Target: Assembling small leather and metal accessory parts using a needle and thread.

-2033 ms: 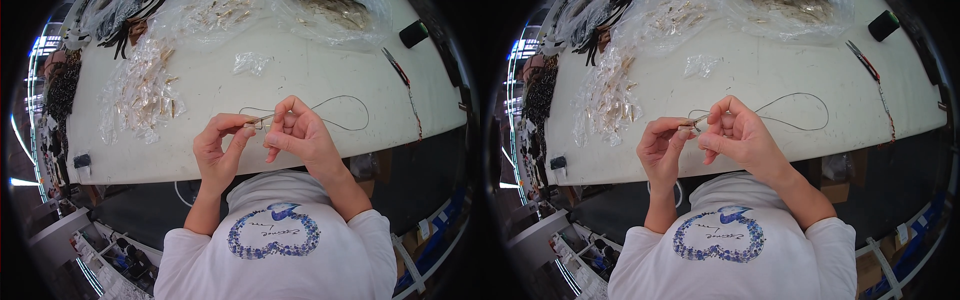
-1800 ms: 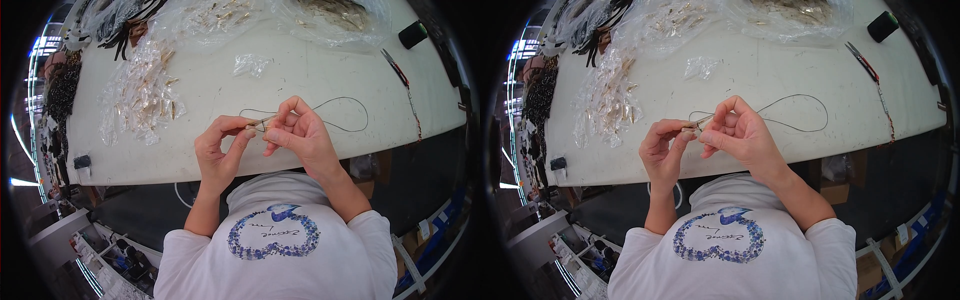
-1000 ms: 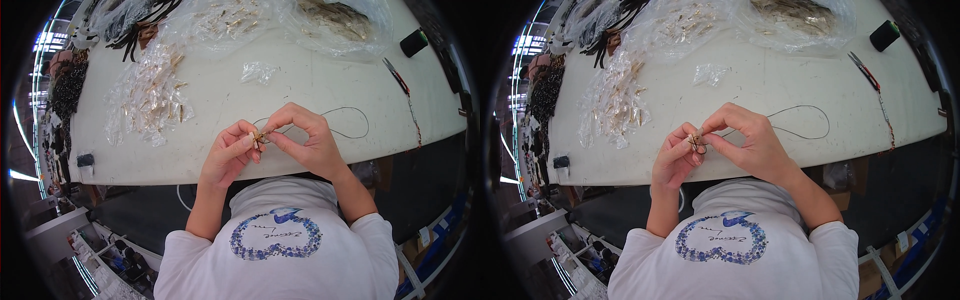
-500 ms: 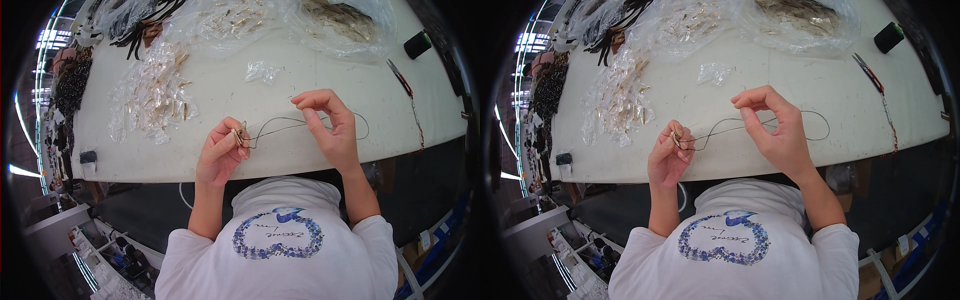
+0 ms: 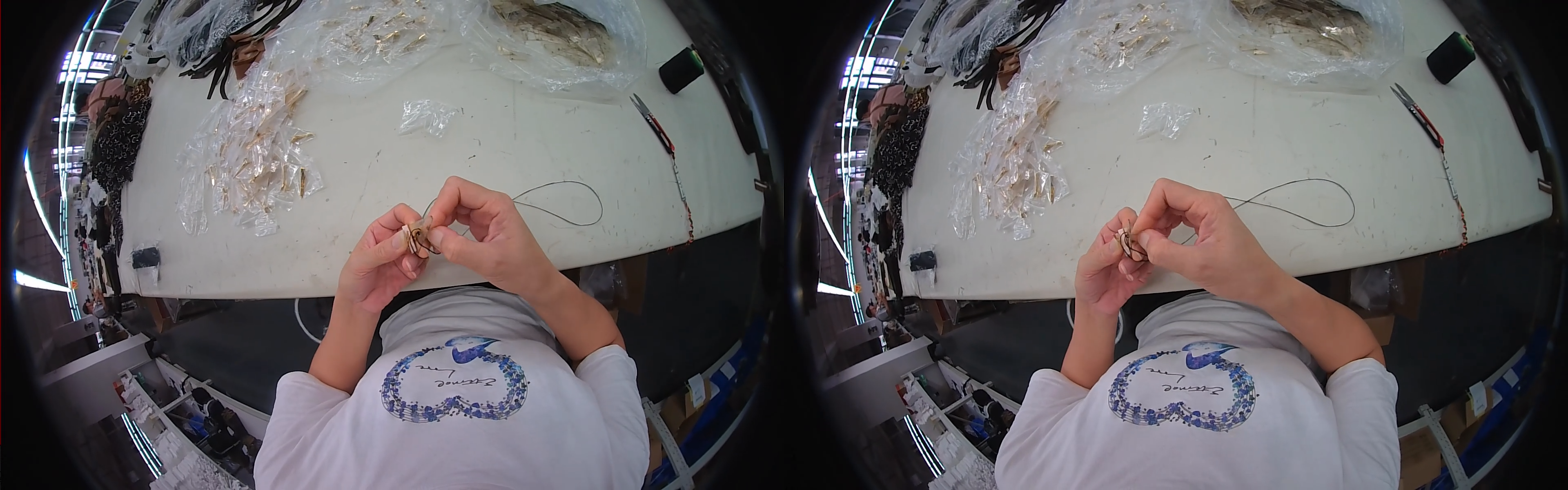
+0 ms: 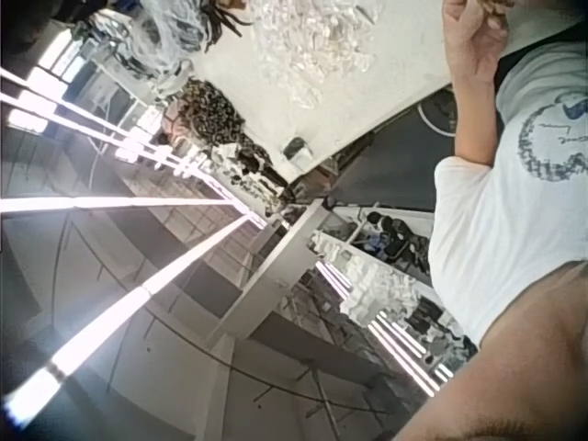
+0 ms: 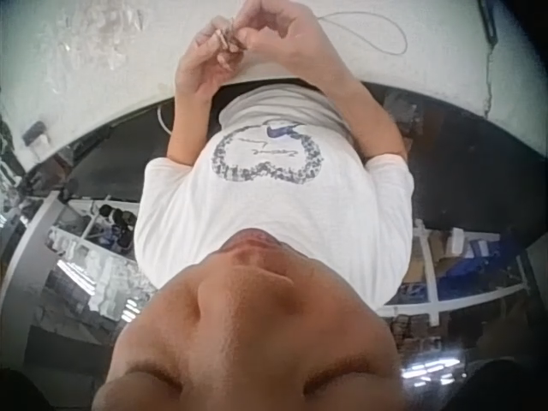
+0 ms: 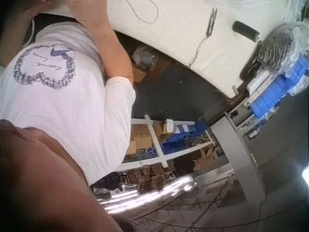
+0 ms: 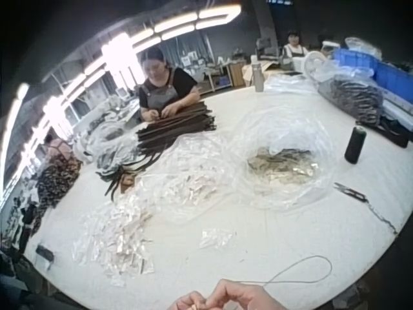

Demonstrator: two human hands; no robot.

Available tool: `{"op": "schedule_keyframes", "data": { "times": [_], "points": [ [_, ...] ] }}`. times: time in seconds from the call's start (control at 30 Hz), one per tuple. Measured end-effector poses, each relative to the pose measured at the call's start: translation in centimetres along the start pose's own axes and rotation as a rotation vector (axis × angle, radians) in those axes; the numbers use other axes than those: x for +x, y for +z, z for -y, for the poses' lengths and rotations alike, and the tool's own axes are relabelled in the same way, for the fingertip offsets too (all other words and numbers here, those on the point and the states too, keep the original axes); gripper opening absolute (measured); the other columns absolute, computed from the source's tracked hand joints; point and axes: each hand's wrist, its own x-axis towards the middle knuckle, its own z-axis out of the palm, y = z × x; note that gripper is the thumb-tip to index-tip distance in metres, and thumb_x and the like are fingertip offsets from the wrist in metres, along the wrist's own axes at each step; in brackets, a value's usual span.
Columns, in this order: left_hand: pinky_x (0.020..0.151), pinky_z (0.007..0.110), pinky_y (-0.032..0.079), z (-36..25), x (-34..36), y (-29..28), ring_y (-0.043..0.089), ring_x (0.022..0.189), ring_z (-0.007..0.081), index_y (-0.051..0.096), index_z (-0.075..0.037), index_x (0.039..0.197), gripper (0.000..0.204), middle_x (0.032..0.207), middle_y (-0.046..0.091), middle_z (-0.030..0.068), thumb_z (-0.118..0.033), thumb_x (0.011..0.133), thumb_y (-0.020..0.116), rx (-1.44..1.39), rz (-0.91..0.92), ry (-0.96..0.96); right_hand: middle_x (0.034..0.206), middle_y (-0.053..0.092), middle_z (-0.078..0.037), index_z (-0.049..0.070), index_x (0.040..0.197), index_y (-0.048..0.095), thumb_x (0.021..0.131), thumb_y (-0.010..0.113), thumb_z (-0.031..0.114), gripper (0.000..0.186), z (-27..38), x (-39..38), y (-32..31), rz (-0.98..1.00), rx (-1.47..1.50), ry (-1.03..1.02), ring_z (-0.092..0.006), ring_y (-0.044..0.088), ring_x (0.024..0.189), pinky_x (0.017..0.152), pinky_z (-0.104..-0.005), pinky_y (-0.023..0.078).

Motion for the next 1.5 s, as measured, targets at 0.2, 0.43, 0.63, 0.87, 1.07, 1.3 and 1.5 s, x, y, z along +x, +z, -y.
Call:
{"op": "schedule_keyframes", "data": {
  "times": [0.2, 0.43, 0.63, 0.87, 1.07, 1.3, 1.5],
  "points": [
    [0.063, 0.022, 0.050, -2.5, -0.7, 0.3, 0.058, 0.067, 0.0105, 0.054, -0.004, 0.101, 0.011, 0.087, 0.062, 0.0096, -0.013, 0.096, 0.059, 0.016, 0.042, 0.182, 0.081, 0.059, 0.001, 0.004, 0.090, 0.060, 0.087, 0.059, 0.000, 0.005, 1.1, -0.1, -2.8, -0.390, -0.641, -0.309, -0.0098, 0.055, 0.076, 0.076, -0.0244, 0.045],
    [0.069, 0.024, 0.052, -4.9, -1.2, -1.1, 0.062, 0.071, 0.0102, 0.059, -0.003, 0.105, 0.013, 0.093, 0.066, 0.0122, -0.012, 0.097, 0.058, 0.320, -0.238, 0.317, 0.078, 0.047, 0.001, 0.002, 0.106, 0.056, 0.099, 0.050, 0.009, 0.011, 6.3, -5.3, -13.8, -0.762, -0.152, -0.451, -0.0080, 0.043, 0.068, 0.067, -0.0251, 0.042],
    [0.068, 0.023, 0.052, -5.6, -1.1, -1.9, 0.062, 0.071, 0.0086, 0.060, -0.003, 0.105, 0.014, 0.092, 0.067, 0.0110, -0.013, 0.096, 0.059, 0.324, -0.291, 0.345, 0.091, 0.058, -0.005, -0.003, 0.111, 0.054, 0.096, 0.059, 0.009, 0.020, 11.2, -17.2, -28.0, -0.884, 0.142, -0.566, -0.0099, 0.054, 0.075, 0.061, -0.0212, 0.044],
    [0.065, 0.020, 0.053, -6.5, -1.6, -3.6, 0.061, 0.069, 0.0069, 0.062, -0.004, 0.105, 0.013, 0.093, 0.067, 0.0091, -0.012, 0.096, 0.060, 0.176, -0.331, 0.345, 0.128, 0.058, -0.022, -0.014, 0.116, 0.051, 0.092, 0.055, -0.001, 0.027, 14.3, -32.0, -41.6, -0.892, 0.314, -0.711, -0.0241, 0.067, 0.100, 0.088, -0.0270, 0.058],
    [0.065, 0.018, 0.053, -7.6, -1.4, -4.6, 0.060, 0.069, 0.0053, 0.062, -0.003, 0.106, 0.014, 0.093, 0.067, 0.0081, -0.012, 0.096, 0.060, 0.104, -0.354, 0.407, 0.122, 0.058, -0.030, -0.019, 0.109, 0.049, 0.085, 0.045, -0.008, 0.027, 14.3, -35.6, -44.0, -1.240, 0.427, -1.135, -0.0420, 0.062, 0.108, 0.095, -0.0507, 0.056],
    [0.065, 0.018, 0.052, -7.3, -0.3, -4.1, 0.059, 0.070, 0.0051, 0.060, -0.004, 0.106, 0.013, 0.094, 0.065, 0.0064, -0.013, 0.096, 0.060, 0.006, -0.342, 0.415, 0.095, 0.063, -0.028, -0.020, 0.091, 0.053, 0.087, 0.049, 0.001, 0.022, 16.1, -28.6, -33.6, -1.690, -0.187, -1.230, -0.0385, 0.066, 0.090, 0.083, -0.0499, 0.062],
    [0.059, 0.021, 0.049, -5.2, 0.1, -3.0, 0.058, 0.068, 0.0070, 0.058, -0.004, 0.102, 0.012, 0.091, 0.064, 0.0064, -0.014, 0.096, 0.059, 0.060, -0.198, 0.304, 0.095, 0.063, -0.015, 0.001, 0.095, 0.049, 0.095, 0.053, 0.006, 0.007, 13.4, -11.9, -20.5, -1.280, -0.489, -0.840, -0.0183, 0.065, 0.077, 0.074, -0.0336, 0.059]
  ]
}}
